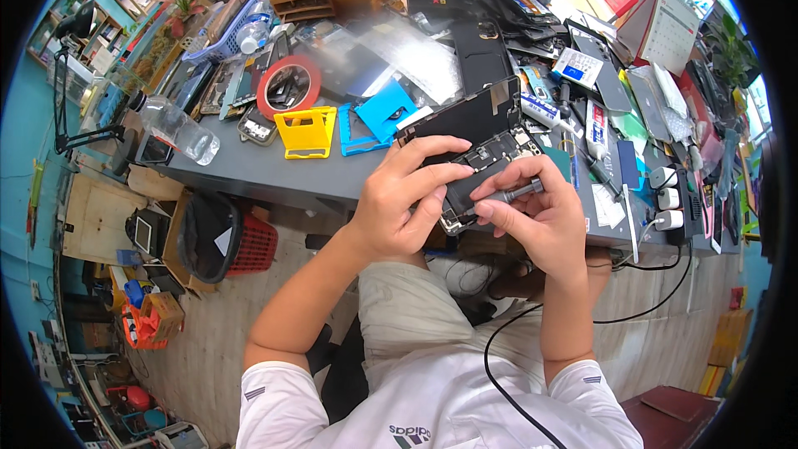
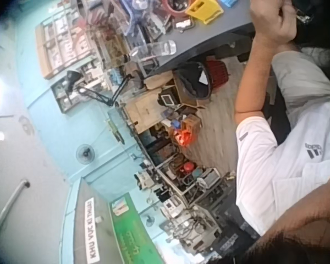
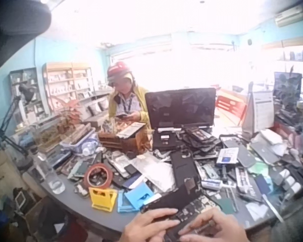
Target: The person uses a screwdriver to remove screws from the internal frame of a disassembled smartphone. They then pick up a white smartphone, unlock it, and navigate the screen to check settings. The person returns to the disassembled device to continue unscrewing components.
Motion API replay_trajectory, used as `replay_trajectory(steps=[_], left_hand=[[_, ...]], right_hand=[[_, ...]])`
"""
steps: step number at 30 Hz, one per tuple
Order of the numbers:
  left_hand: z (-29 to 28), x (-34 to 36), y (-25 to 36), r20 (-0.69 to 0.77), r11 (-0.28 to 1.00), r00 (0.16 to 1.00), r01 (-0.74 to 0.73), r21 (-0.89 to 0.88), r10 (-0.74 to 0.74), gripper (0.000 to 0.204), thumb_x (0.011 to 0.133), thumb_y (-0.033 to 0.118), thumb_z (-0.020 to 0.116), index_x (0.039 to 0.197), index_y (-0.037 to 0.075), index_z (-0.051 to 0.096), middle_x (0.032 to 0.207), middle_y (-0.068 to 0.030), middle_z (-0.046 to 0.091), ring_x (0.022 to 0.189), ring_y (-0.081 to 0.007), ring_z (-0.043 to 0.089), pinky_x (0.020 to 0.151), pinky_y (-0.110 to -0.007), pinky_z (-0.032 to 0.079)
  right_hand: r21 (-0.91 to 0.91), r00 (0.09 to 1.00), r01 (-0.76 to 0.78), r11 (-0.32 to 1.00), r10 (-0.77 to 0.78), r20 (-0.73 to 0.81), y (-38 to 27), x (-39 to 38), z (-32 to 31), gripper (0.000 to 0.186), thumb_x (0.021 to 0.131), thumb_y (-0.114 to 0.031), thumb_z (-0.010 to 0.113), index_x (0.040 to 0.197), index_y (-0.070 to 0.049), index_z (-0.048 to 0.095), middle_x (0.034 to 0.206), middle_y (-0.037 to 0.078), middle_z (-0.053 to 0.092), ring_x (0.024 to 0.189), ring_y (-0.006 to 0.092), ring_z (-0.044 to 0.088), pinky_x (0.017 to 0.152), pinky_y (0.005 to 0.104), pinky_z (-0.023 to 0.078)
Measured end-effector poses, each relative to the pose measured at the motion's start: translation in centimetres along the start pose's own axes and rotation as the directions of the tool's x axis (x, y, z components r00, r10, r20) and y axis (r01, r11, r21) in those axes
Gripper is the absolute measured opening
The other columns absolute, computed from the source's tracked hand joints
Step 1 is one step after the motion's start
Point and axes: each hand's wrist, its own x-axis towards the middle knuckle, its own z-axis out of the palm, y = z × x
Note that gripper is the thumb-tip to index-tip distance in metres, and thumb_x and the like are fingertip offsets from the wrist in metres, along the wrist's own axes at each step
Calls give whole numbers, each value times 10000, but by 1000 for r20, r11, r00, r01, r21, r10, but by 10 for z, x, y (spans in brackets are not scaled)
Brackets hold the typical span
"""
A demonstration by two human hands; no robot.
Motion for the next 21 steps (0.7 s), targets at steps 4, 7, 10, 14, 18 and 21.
replay_trajectory(steps=[4,7,10,14,18,21], left_hand=[[1,-2,3,14,1000,1000,19,11,-19,367,861,-1,595,1169,29,793,1355,-186,712,1158,-329,687,1009,-405,522],[0,-2,2,14,1000,1000,17,9,-17,372,860,-6,594,1173,28,790,1355,-186,712,1151,-330,686,1011,-407,520],[0,-1,2,13,1000,1000,16,9,-16,373,860,-10,593,1175,26,790,1354,-186,712,1147,-328,687,1010,-409,519],[1,-1,2,8,1000,1000,8,14,-8,371,858,-12,595,1170,25,792,1352,-188,713,1147,-325,687,1007,-411,520],[0,-1,2,3,1000,1000,7,12,-7,370,855,-10,599,1167,26,794,1351,-189,714,1142,-324,689,1006,-408,520],[0,-1,3,5,1000,1000,15,11,-15,373,851,-15,599,1167,25,794,1351,-191,714,1138,-325,691,1000,-402,522]], right_hand=[[-9,999,46,999,-46,22,1,1,0,333,892,36,844,1144,14,628,1066,127,772,964,169,772,800,293,633],[5,999,43,999,-43,20,1,1,1,328,895,37,841,1143,16,628,1070,129,774,970,173,773,809,297,635],[23,998,55,998,-55,16,3,0,2,318,901,32,839,1140,18,630,1071,129,774,971,172,772,812,297,636],[15,999,46,999,-46,20,2,0,0,309,905,30,834,1138,22,630,1069,129,772,983,173,771,820,300,640],[27,999,51,998,-52,13,2,0,0,313,900,34,836,1135,27,630,1065,131,769,980,176,772,822,302,643],[33,998,64,997,-65,13,3,0,0,312,900,29,839,1134,28,632,1059,130,766,978,177,772,816,299,643]])
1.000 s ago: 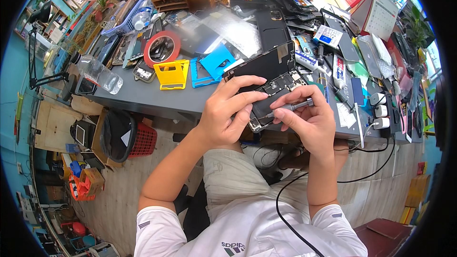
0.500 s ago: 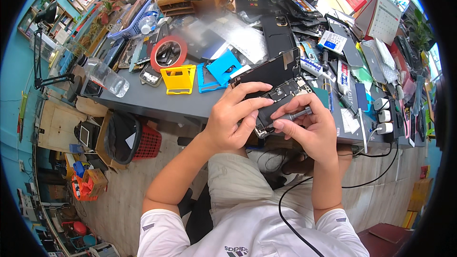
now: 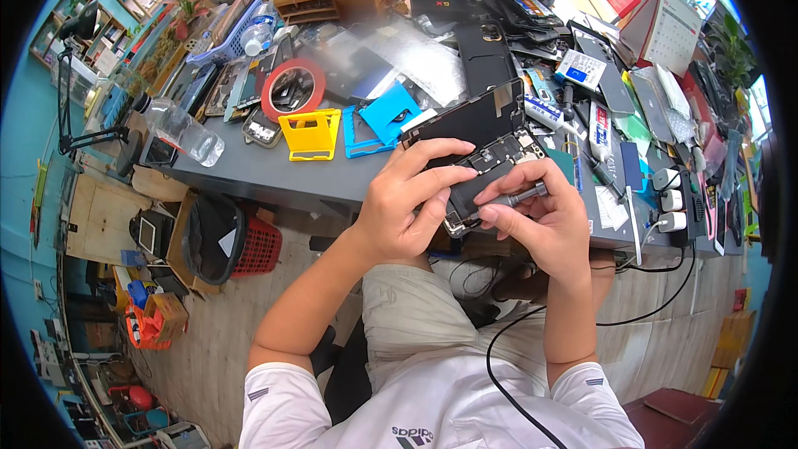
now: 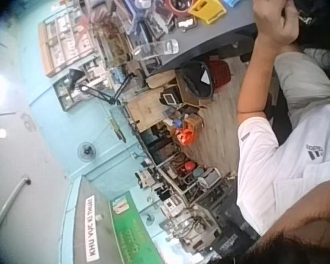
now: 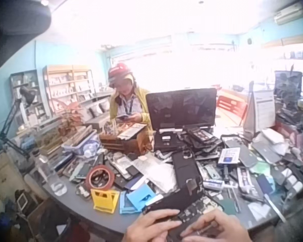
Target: The person uses a screwdriver to remove screws from the internal frame of a disassembled smartphone. They then pick up a white smartphone, unlock it, and navigate the screen to check settings. The person returns to the disassembled device to continue unscrewing components.
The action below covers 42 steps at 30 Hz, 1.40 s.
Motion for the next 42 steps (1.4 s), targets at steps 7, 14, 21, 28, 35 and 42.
replay_trajectory(steps=[7,14,21,28,35,42], left_hand=[[1,-1,-2,-3,1000,1000,-15,2,15,373,848,-26,599,1162,24,793,1351,-189,713,1131,-322,691,990,-397,526],[0,0,-1,-2,1000,1000,-14,2,14,360,862,-5,601,1165,24,794,1352,-188,713,1144,-323,691,997,-399,525],[0,0,-2,4,1000,1000,-14,11,14,362,860,-7,600,1165,24,793,1349,-190,713,1155,-330,689,1010,-406,521],[0,-1,0,-3,1000,1000,-10,5,10,370,850,-22,600,1163,26,791,1347,-190,714,1158,-336,687,1019,-412,522],[1,0,-2,-9,1000,1000,-22,5,22,365,851,-22,602,1160,26,790,1344,-188,716,1159,-336,688,1014,-409,523],[0,-1,-1,-9,1000,1000,-16,5,16,356,855,-19,603,1154,26,791,1344,-187,716,1158,-333,689,1014,-406,519]], right_hand=[[-3,1000,-16,1000,16,-11,1,-1,0,309,901,27,840,1135,29,638,1062,122,750,947,158,764,789,287,641],[23,1000,-13,1000,13,-23,1,0,1,312,905,23,839,1136,38,629,1062,128,742,930,157,760,777,278,639],[18,1000,-27,999,27,-13,1,0,1,317,907,21,839,1144,39,629,1070,130,742,938,156,760,785,275,640],[4,1000,-15,1000,15,-2,2,0,1,320,903,20,844,1146,31,637,1074,126,750,974,166,766,791,277,641],[1,1000,-13,1000,13,0,2,0,3,326,894,22,851,1141,20,638,1068,117,757,1000,174,771,796,283,644],[1,1000,-9,1000,9,-1,2,0,2,321,899,29,841,1143,24,632,1071,127,758,981,173,772,786,281,645]])
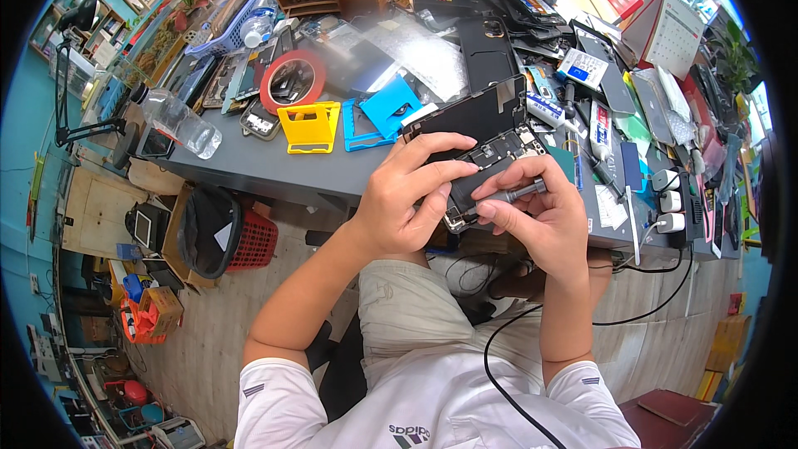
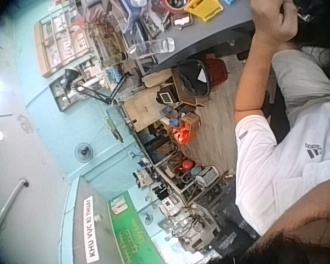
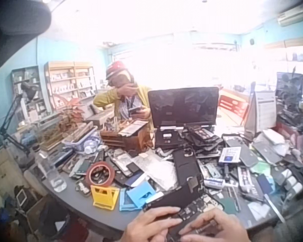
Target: The person uses a screwdriver to remove screws from the internal frame of a disassembled smartphone. They then pick up a white smartphone, unlock it, and navigate the screen to check settings. The person returns to the disassembled device to continue unscrewing components.
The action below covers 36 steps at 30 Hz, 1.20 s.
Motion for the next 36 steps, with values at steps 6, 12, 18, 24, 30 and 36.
replay_trajectory(steps=[6,12,18,24,30,36], left_hand=[[1,0,-1,-6,1000,1000,-3,-15,3,356,854,-18,603,1153,21,792,1344,-194,715,1162,-337,689,1019,-414,518],[-1,0,-1,8,1000,1000,-8,-10,8,359,864,17,577,1153,12,791,1343,-205,712,1161,-342,689,1025,-415,519],[-1,0,-2,16,1000,1000,-2,-17,2,358,872,53,568,1148,8,791,1344,-210,712,1167,-348,687,1030,-420,515],[-1,0,-1,12,1000,1000,-2,-21,2,360,869,50,570,1150,11,792,1347,-207,713,1167,-347,684,1045,-420,501],[-1,0,0,9,1000,1000,-1,-22,1,366,860,47,573,1152,13,791,1348,-203,714,1170,-342,684,1035,-414,499],[-1,0,0,6,1000,1000,-5,-14,5,368,855,41,574,1150,14,791,1348,-201,714,1169,-341,684,1034,-412,499]], right_hand=[[32,1000,2,999,-2,-2,1,0,-1,326,906,16,839,1150,30,624,1069,137,753,931,170,770,762,278,642],[73,1000,-9,997,10,-24,0,0,-1,327,912,8,840,1149,26,614,1066,140,753,878,154,761,725,270,630],[81,999,-2,997,4,-32,2,0,-1,325,914,6,839,1143,27,610,1064,142,752,859,145,754,712,263,625],[58,999,-11,998,13,-29,0,0,-1,313,914,5,838,1137,35,619,1045,134,745,853,143,754,711,259,626],[41,1000,-10,999,11,-20,0,0,-1,310,914,3,838,1136,39,626,1041,128,742,860,144,756,718,261,627],[29,1000,-24,999,25,-17,-1,0,-1,317,910,0,844,1137,41,627,1042,127,739,867,147,756,724,264,630]])
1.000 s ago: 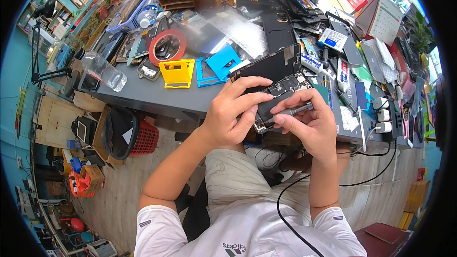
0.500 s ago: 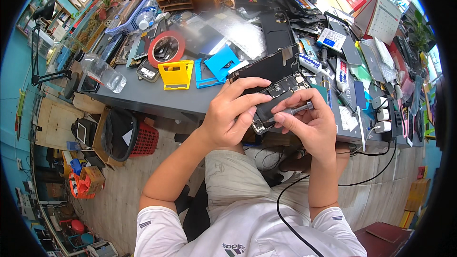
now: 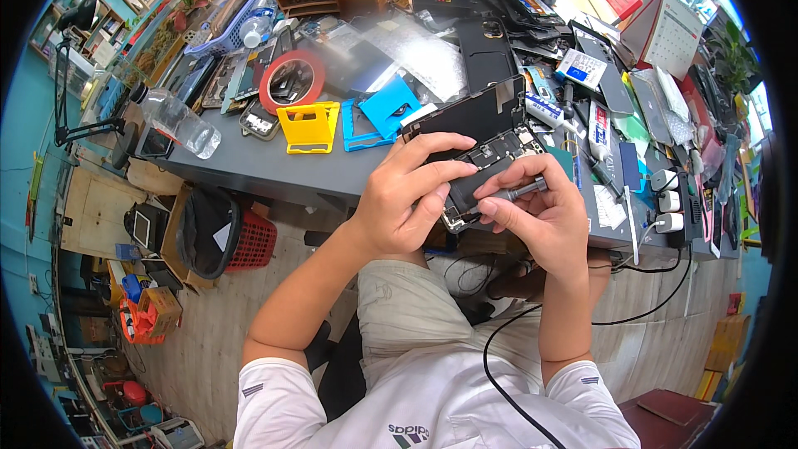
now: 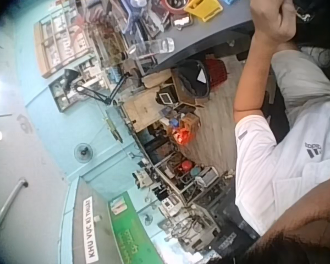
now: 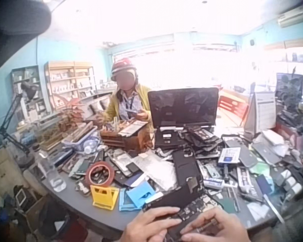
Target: The person uses a screwdriver to remove screws from the internal frame of a disassembled smartphone. They then pick up a white smartphone, unlock it, and navigate the screen to check settings. The person returns to the disassembled device to continue unscrewing components.
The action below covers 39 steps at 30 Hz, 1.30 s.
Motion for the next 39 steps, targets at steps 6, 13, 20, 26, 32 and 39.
replay_trajectory(steps=[6,13,20,26,32,39], left_hand=[[0,0,-1,-5,1000,1000,-4,-7,4,366,857,44,575,1150,15,793,1347,-201,715,1171,-341,684,1032,-412,502],[0,0,0,-6,1000,1000,-2,-6,2,366,865,48,572,1155,19,793,1349,-199,714,1170,-341,685,1027,-409,506],[0,0,-2,0,1000,1000,-6,1,6,363,871,48,569,1155,19,793,1346,-200,714,1164,-341,686,1028,-412,507],[0,0,-2,-1,1000,1000,-8,6,8,357,873,53,566,1147,11,790,1341,-207,714,1161,-345,687,1027,-413,506],[1,0,-2,-6,1000,1000,-16,7,17,357,874,65,564,1145,9,790,1339,-207,715,1153,-346,688,1019,-412,507],[0,0,-1,-3,1000,1000,-7,3,7,366,864,60,563,1147,11,790,1341,-201,716,1156,-344,686,1019,-409,505]], right_hand=[[0,1000,15,1000,-15,2,2,0,0,318,907,10,842,1138,42,626,1048,128,740,870,150,755,725,266,633],[15,1000,6,1000,-7,5,1,0,0,320,905,13,841,1140,43,625,1059,132,739,871,152,758,725,268,635],[15,1000,6,1000,-6,6,0,1,0,325,908,8,839,1147,43,622,1053,133,736,865,156,762,722,266,635],[63,1000,7,998,-6,-10,2,1,-1,330,906,15,839,1141,32,608,1058,140,737,858,161,761,721,270,635],[86,1000,2,996,0,-23,1,0,0,329,907,20,837,1139,29,604,1043,134,739,855,158,757,722,272,633],[26,1000,5,1000,-5,-9,2,0,0,321,909,10,840,1139,37,617,1043,133,739,859,155,757,717,266,628]])
